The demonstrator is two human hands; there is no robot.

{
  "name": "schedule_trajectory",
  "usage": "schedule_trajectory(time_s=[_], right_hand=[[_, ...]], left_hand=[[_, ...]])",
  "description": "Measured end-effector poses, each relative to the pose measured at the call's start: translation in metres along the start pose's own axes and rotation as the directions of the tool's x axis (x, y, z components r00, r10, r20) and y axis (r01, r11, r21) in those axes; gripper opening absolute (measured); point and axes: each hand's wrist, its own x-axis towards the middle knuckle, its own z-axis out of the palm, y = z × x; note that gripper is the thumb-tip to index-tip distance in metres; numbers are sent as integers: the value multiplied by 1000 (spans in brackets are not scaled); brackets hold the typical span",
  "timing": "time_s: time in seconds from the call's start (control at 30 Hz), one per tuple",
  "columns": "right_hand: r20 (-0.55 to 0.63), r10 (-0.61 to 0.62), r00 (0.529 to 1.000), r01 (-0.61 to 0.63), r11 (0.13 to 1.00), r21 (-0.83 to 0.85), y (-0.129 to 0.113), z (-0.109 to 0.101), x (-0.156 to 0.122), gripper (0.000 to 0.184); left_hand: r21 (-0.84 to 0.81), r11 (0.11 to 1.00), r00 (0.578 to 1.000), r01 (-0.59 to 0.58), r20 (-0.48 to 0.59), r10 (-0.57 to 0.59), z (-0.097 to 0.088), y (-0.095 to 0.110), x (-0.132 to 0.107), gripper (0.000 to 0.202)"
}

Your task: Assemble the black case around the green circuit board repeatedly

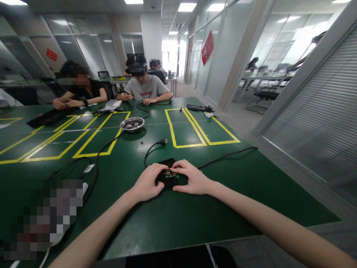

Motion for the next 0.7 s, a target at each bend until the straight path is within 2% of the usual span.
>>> schedule_trajectory(time_s=[0.07, 0.2, 0.37, 0.47, 0.53, 0.63, 0.7], right_hand=[[26, 17, 1000, -17, 1000, 8, 0, -2, -2, 59], [70, 22, 997, -26, 998, 64, 0, 0, 1, 50], [-19, 18, 1000, -16, 997, 74, 2, 8, 7, 47], [-64, 44, 997, -41, 998, 53, 5, 1, 5, 48], [-58, 62, 996, -62, 998, 3, 10, -12, 3, 36], [35, 74, 997, -73, 997, -14, 21, -28, 0, 10], [76, 81, 994, -82, 996, 16, 27, -31, -1, 4]], left_hand=[[-55, 998, 1000, -15, 16, 15, -1, 0, 0, 59], [-108, 994, 999, -14, 42, 18, -3, 1, 2, 57], [-72, 996, 998, 54, -17, -56, -1, -3, 6, 40], [-57, 997, 998, 57, -12, -58, -1, -7, 6, 33], [-44, 997, 998, 61, -3, -62, -2, -7, 6, 30], [-35, 998, 998, 57, 8, -57, -5, -6, 6, 29], [-34, 999, 999, 34, 16, -33, -6, -5, 6, 33]])
